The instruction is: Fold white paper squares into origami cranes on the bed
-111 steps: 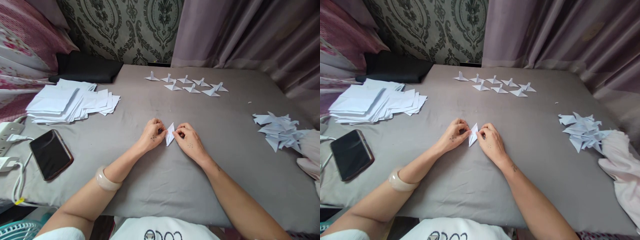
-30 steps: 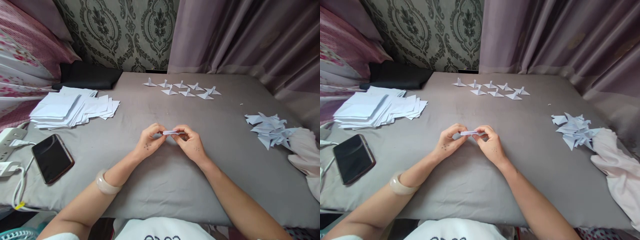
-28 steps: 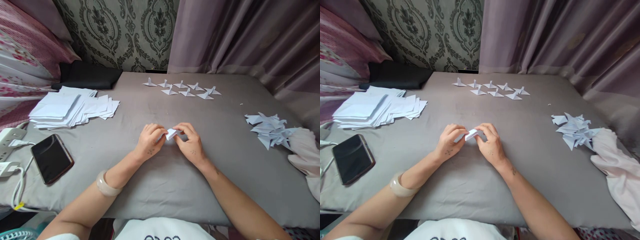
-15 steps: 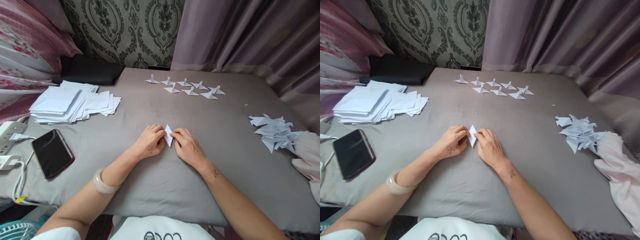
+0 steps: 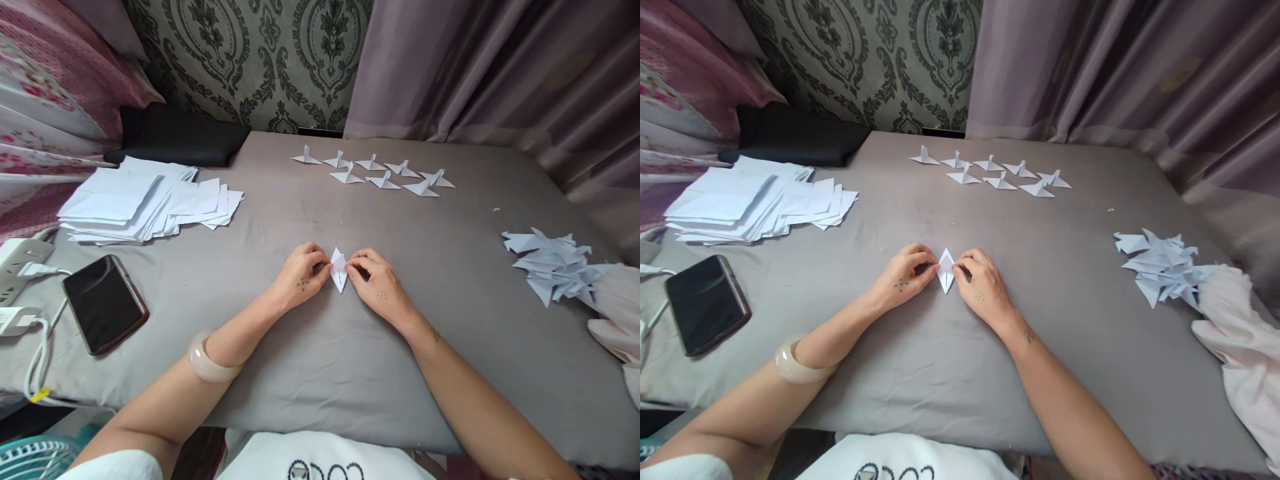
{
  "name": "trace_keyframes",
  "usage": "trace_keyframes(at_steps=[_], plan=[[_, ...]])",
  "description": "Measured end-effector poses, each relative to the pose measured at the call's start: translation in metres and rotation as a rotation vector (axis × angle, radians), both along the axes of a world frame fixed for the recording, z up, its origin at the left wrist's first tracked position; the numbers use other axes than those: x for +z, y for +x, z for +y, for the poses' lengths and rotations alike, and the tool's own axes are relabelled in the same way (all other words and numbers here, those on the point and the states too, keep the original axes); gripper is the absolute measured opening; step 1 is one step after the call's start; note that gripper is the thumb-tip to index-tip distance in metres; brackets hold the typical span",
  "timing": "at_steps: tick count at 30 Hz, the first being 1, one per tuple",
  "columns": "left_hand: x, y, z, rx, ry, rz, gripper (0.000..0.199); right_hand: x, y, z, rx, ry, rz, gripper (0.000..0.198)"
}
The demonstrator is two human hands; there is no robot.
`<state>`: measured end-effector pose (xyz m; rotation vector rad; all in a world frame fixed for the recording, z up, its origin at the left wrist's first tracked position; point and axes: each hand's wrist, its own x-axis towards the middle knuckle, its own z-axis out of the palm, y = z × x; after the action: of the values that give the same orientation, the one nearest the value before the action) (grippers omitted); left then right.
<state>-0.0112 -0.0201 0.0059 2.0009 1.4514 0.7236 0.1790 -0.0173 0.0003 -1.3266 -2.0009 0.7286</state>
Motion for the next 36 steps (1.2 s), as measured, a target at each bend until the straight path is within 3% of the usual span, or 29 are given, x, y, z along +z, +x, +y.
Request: trace_keyframes(at_steps=[7,18,29,36], plan=[[0.0048,0.0066,0.0021,0.1,-0.113,-0.034,0.013,-0.0017,-0.0036,0.0052,-0.049,-0.062,-0.008,0.015],[0.0024,0.008,0.0024,0.1,-0.09,-0.046,0.012,-0.0047,-0.0048,0.0074,-0.06,-0.065,-0.037,0.016],[0.0015,0.0073,0.0026,0.085,-0.069,-0.031,0.011,-0.0014,-0.0096,0.0054,-0.072,-0.014,-0.232,0.016],[0.0035,0.0069,0.0019,0.077,-0.048,-0.006,0.014,-0.0018,-0.0082,0.0077,-0.084,-0.036,-0.173,0.016]])
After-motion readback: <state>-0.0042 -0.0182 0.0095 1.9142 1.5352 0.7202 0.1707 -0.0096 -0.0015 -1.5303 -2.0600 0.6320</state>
